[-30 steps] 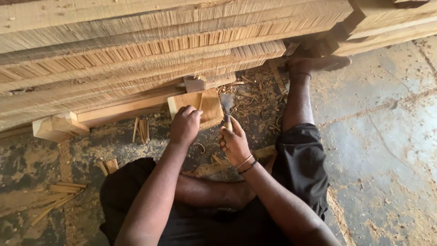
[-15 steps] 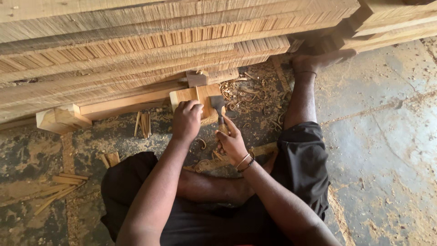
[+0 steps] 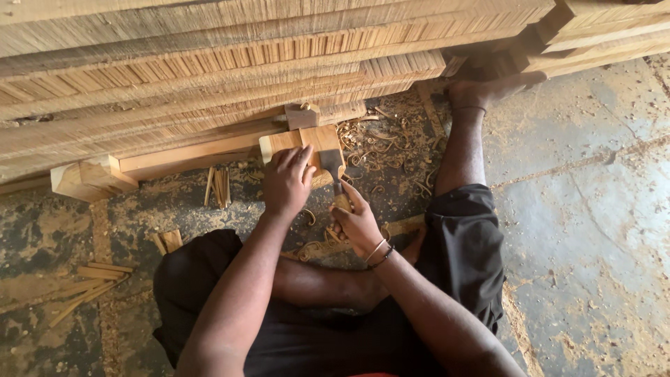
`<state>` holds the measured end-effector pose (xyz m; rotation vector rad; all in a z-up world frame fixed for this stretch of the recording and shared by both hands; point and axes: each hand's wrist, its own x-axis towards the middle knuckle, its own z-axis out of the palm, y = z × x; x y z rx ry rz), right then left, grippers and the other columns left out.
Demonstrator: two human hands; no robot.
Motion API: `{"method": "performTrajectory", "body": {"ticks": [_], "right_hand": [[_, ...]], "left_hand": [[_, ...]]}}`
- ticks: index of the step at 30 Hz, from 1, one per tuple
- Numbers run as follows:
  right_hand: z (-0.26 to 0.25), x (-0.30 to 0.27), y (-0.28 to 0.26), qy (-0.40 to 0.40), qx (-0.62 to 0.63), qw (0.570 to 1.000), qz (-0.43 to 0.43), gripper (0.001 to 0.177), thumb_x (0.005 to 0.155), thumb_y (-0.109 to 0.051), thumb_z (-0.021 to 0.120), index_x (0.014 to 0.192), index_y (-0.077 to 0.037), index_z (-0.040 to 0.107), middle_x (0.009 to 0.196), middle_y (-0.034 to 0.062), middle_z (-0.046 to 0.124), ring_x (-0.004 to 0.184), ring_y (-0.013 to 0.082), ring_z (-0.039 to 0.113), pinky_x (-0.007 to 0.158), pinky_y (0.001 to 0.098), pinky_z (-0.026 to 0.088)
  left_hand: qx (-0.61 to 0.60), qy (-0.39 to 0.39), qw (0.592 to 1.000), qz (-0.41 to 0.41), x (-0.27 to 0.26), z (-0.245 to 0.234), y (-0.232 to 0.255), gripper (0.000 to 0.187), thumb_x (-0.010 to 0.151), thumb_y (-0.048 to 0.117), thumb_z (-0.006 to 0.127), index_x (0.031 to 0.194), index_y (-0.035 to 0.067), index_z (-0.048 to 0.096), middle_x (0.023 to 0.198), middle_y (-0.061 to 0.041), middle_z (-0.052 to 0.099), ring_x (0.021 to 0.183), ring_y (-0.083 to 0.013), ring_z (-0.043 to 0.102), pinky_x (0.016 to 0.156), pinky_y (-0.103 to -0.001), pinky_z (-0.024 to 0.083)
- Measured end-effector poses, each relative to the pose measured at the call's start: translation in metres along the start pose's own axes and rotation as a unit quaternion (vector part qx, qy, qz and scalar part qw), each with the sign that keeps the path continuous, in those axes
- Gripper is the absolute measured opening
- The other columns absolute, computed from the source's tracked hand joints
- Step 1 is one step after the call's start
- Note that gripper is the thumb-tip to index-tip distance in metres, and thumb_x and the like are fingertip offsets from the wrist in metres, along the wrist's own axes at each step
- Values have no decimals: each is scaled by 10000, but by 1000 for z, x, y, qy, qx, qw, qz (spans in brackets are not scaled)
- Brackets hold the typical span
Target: The person carves a wooden block using a chisel, removing shavings from the surface while holding the block with their hands.
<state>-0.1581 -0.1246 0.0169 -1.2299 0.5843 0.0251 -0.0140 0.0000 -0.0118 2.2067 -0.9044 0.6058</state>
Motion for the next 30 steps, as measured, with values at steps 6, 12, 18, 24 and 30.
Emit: {"method": "performTrajectory", "body": {"ticks": [6,12,18,24,30], "right_hand": [[-1,-29,1,-15,-28,999,10,607,861,22,624,1433,-134,495,799,6,631,512,75,549,394,217,418],[9,-28,13,-42,-76,996,17,284,887,-3,679,1159,-16,599,809,19,639,548,63,570,405,219,428],[14,-3,11,-37,-100,994,-1,260,875,-32,669,1126,-74,619,807,-5,659,508,55,547,400,222,437],[23,50,12,-29,-57,998,8,206,905,-33,658,1101,-85,621,701,1,602,473,77,507,375,235,399],[48,71,5,0,-33,999,7,379,927,3,658,1293,-81,609,725,-26,608,512,64,524,410,214,407]], "left_hand": [[-351,-56,931,87,4,-6,41,184,1046,165,558,1113,64,695,1014,-102,744,932,-246,737,938,-381,632],[-262,-252,931,27,1,-2,49,334,1023,345,517,950,90,721,798,-102,733,697,-262,722,710,-415,589],[-237,-198,951,-3,7,14,37,353,1009,356,500,920,78,698,747,-148,697,713,-362,695,672,-468,538],[-233,-228,943,-65,36,57,-11,468,992,457,435,932,94,723,733,-141,713,697,-325,698,697,-466,548],[-265,-206,940,-61,55,80,-41,559,986,538,418,943,63,710,785,-140,715,717,-278,692,713,-459,561]]}}
